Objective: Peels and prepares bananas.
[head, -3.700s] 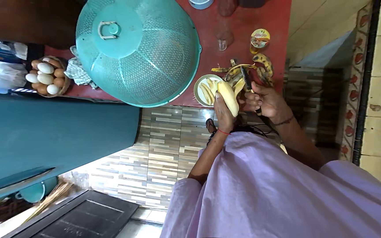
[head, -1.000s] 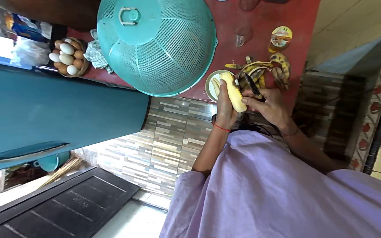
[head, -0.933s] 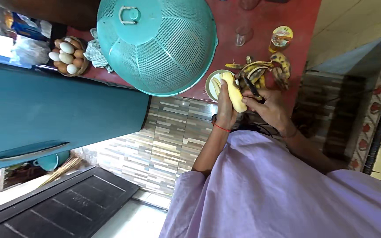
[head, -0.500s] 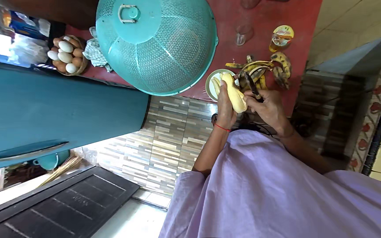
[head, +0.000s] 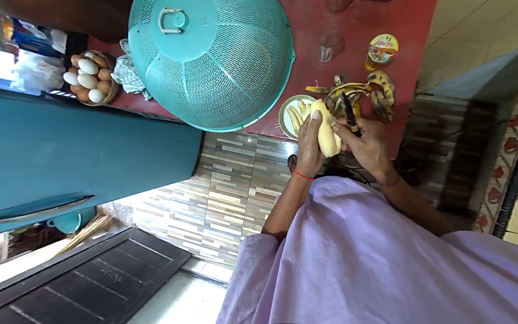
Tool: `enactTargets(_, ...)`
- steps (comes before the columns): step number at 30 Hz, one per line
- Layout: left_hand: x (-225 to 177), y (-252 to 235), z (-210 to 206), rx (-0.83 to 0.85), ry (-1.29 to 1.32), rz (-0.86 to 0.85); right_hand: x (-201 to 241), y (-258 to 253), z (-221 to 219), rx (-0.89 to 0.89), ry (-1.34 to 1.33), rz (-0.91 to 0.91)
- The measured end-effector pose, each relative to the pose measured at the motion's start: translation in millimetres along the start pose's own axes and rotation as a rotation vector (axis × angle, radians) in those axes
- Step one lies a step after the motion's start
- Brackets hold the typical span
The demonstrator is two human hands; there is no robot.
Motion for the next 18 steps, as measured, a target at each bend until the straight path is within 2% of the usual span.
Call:
enactTargets(5,-1,12,-5,0.025,-0.043,0.041,-8,-7,1,-0.080,-0.083,-0.075)
enactTargets(11,2,12,-5,0.066,0.070,0.072,-19,-2,2,-0.105,-0.246,-0.184)
enactTargets(18,1,-9,-1,-0.003,0.033,-0.023,-24,-14,2,-0.040,-0.119,-0.079)
Point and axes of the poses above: each hand's wrist, its own y-axis away from the middle knuckle, its own z-axis out of the back of the hand, x = y × z, the point moved 7 cm from there along -y, towards the middle knuckle, and after that the axes turned 10 degrees about z, right-handed, at the moved point
